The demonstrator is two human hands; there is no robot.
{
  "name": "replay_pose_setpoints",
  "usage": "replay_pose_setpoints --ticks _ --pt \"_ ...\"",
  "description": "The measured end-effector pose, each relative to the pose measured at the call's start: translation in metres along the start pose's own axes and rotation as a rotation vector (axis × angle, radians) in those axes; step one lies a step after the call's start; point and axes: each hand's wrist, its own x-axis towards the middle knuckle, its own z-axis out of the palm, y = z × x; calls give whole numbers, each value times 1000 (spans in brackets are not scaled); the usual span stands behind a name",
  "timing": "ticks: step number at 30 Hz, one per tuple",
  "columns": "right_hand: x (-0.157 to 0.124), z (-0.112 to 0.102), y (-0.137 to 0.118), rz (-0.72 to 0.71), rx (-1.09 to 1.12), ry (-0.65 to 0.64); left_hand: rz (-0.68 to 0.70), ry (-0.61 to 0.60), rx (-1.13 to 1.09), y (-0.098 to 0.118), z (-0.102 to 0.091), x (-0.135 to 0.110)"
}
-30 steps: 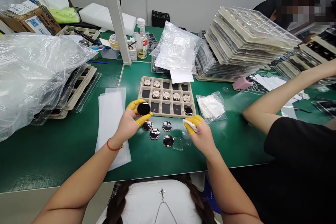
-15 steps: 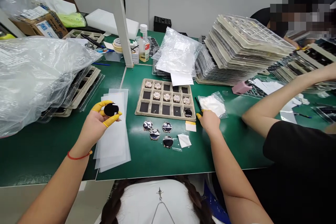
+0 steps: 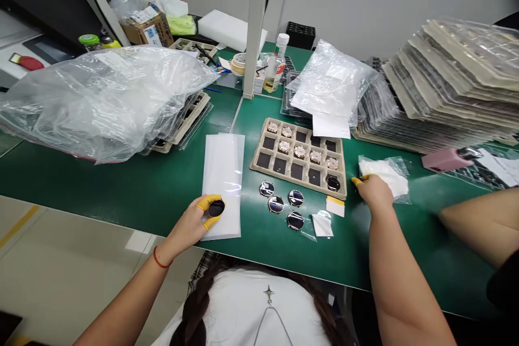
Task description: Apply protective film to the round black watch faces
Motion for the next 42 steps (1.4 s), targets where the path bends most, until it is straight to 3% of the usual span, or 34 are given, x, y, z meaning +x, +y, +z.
replay_pose_setpoints --ticks 4,8,11,13,15,17,19,23,26,28,31,36,42 --pt "-7 -8 -12 0 -56 -4 41 -3 -10 3 1 -9" --pt "-21 -17 -17 -17 13 -51 121 -116 -15 4 3 -19" --pt "-39 -32 -14 -41 106 -64 92 -88 -95 -1 -2 -22" --pt "-58 -46 -16 -73 358 -77 75 -20 -116 -5 -10 -16" --pt "-81 -57 -26 -120 778 -127 78 28 -89 -6 -20 -1" --pt "-108 -60 -48 -160 1177 -261 104 26 -38 -2 -31 20" --pt "-137 -54 -79 -174 1377 -496 147 -11 16 7 -38 44" --pt "-192 -20 -155 -172 1458 -928 250 -94 78 21 -38 87" --pt "-215 7 -197 -195 1484 -1108 315 -111 70 20 -28 103" --pt "-220 21 -213 -214 1482 -1176 351 -119 60 14 -22 107" --pt "-220 37 -221 -215 1402 -1193 411 -125 91 5 -17 109" --pt "-219 53 -222 -215 1335 -1033 491 -110 183 -1 -16 111" --pt "-224 56 -226 -206 1324 -889 484 -124 208 0 -17 113"
